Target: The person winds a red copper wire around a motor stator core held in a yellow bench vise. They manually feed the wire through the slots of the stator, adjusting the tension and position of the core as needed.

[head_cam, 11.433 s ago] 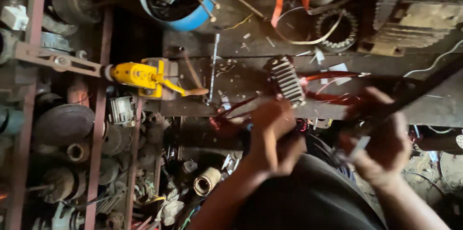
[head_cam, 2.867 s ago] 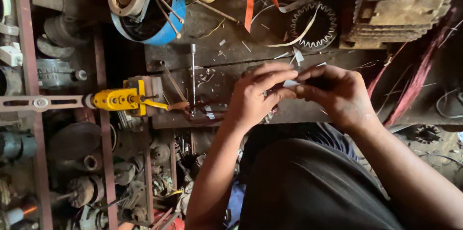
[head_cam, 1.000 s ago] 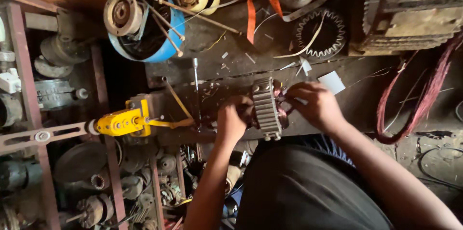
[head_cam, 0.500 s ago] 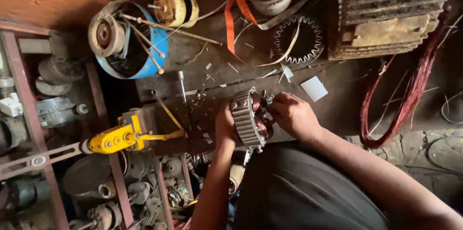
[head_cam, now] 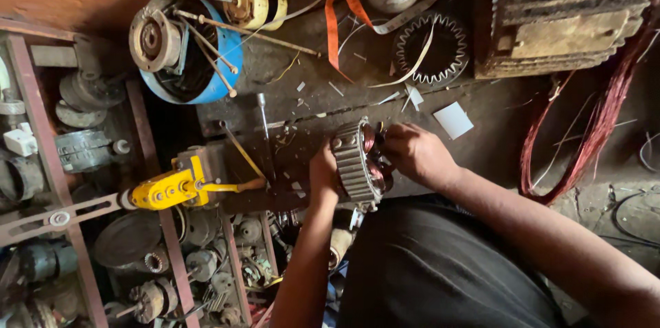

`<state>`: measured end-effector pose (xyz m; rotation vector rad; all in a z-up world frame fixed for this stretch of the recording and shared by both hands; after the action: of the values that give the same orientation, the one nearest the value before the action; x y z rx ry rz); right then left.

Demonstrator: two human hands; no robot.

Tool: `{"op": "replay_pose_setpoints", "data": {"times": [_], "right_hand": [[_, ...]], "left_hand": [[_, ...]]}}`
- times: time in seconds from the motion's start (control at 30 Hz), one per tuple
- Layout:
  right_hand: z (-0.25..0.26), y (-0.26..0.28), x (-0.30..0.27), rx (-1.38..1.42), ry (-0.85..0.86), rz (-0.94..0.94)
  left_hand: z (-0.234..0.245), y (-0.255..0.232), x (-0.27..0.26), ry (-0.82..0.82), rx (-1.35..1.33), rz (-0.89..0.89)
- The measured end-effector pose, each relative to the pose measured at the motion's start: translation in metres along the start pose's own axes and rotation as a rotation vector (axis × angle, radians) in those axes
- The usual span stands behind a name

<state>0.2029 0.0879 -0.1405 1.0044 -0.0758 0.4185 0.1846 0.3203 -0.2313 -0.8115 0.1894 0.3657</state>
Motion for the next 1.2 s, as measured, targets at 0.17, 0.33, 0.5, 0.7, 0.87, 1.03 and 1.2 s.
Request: {"op": "replay_pose_setpoints", "data": {"times": [0.17,0.33,0.5,0.7,0.87,1.03,1.2], "right_hand": [[-0.006,0.0,-0.002,0.002,-0.036,0.023],[0.005,-0.016,-0.012,0.067,0.005,-0.214],[0.006,-0.004,0.004,0.058,0.095,0.038],[0.002,0.01,0.01,0.098,0.122,0.102],[-0.005,-0.01,0.005,0.182,0.184,-0.146],[-0.009,-0.021,0.002,0.137,0.275,-0.12],[0.005,-0.014,-0.004,0.127,0.043,-0.089]], "left_hand": [[-0.007,0.012,-0.001,-0.001,-0.226,0.284],[-0.002,-0.009,-0.004,-0.005,-0.259,0.209],[0.002,-0.019,-0.004,-0.032,-0.18,0.196],[0.008,-0.031,-0.006,-0.074,0.0,0.025],[0.008,-0.032,-0.004,-0.073,-0.008,-0.052],[0.008,-0.025,-0.005,-0.063,0.05,-0.003],[0.005,-0.024,-0.008,-0.028,-0.054,-0.008]]}}
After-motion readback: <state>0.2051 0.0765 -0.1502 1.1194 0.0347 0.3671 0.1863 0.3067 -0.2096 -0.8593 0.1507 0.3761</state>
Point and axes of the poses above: each hand's wrist, its own x-axis towards the middle knuckle, its own z-axis out of the back of the hand, y = z × x, the point moved 7 cm from there along x, towards the middle knuckle, and after that the axes turned 6 degrees about -y, right-handed, at the moved point
